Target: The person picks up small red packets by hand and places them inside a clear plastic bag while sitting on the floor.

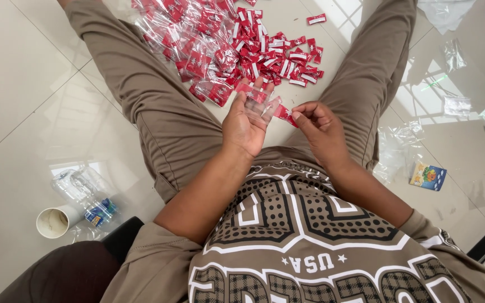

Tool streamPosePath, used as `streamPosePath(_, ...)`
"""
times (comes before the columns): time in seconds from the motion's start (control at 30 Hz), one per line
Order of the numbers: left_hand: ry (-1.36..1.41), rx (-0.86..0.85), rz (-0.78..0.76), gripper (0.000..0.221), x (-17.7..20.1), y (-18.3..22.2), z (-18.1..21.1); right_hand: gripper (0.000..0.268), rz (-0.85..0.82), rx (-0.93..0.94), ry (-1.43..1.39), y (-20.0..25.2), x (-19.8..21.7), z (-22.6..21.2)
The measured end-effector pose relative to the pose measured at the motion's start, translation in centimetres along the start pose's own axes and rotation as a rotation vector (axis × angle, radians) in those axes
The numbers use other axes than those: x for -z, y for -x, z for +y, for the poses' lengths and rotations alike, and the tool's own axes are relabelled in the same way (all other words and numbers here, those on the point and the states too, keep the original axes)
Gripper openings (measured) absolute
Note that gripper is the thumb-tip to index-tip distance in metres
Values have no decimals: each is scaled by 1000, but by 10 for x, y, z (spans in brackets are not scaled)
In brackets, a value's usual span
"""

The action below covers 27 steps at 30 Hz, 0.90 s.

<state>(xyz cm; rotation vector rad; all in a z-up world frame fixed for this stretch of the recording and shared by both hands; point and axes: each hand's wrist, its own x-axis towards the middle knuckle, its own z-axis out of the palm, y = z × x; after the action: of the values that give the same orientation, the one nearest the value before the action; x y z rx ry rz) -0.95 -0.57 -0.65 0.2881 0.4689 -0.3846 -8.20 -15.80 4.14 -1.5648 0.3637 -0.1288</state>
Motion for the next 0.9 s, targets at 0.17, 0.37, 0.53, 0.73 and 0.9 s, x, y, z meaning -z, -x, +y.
streamPosePath(0.17,-12,44,4,41,6,1,-13,15,-7,37,33,4,-14,-4)
streamPosePath(0.37,-6,93,-77,44,-8,13,-14,17,-7,278,279,5,-10,-5)
streamPosePath(0.53,-6,85,-116,44,-6,12,-16,12,-20,587,407,7,-5,-16)
streamPosePath(0.73,-13,116,-155,44,-4,11,-12,20,-81,801,627,6,4,-9)
streamPosePath(0.9,59,189,-205,55,-1,9,-13,27,-73,917,675,2,2,0)
